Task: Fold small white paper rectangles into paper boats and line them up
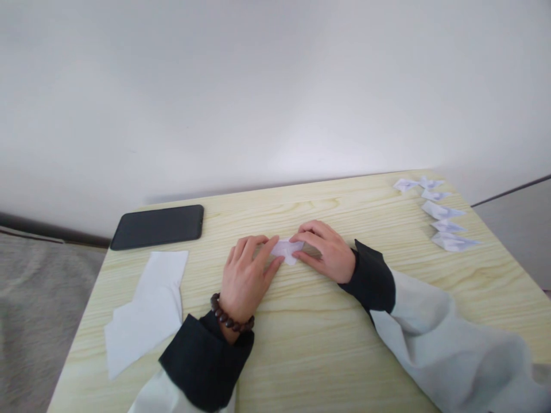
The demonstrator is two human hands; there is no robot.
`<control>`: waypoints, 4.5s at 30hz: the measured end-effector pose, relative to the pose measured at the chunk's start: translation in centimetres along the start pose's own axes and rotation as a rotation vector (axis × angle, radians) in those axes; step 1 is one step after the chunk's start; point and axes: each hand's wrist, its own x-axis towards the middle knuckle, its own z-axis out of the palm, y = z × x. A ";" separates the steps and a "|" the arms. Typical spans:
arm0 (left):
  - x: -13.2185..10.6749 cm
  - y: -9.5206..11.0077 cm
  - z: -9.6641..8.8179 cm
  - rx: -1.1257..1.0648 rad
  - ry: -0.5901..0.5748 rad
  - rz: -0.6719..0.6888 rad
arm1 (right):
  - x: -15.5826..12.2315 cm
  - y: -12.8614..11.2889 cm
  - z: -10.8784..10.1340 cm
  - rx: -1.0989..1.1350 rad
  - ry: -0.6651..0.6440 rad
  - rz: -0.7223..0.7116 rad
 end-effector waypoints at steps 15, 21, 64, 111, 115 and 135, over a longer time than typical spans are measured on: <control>0.2 0.1 0.0 0.019 -0.016 0.067 | 0.0 0.3 0.1 0.051 0.022 -0.055; 0.3 0.4 -0.3 0.051 -0.010 0.109 | 0.0 0.2 0.0 0.018 0.018 -0.109; 0.7 -0.1 0.0 -0.203 -0.059 -0.058 | -0.6 0.4 -0.7 0.020 -0.025 0.048; 1.3 -0.4 -1.9 -0.927 -0.518 -0.339 | -0.5 -0.5 -2.0 0.431 -0.153 0.108; 1.4 -0.7 -2.0 -1.005 -0.545 -0.322 | -0.5 -0.4 -1.9 0.409 -0.159 0.117; 1.5 0.9 -2.2 -0.922 -0.473 -0.461 | -0.2 0.6 -1.8 0.319 -0.297 -0.196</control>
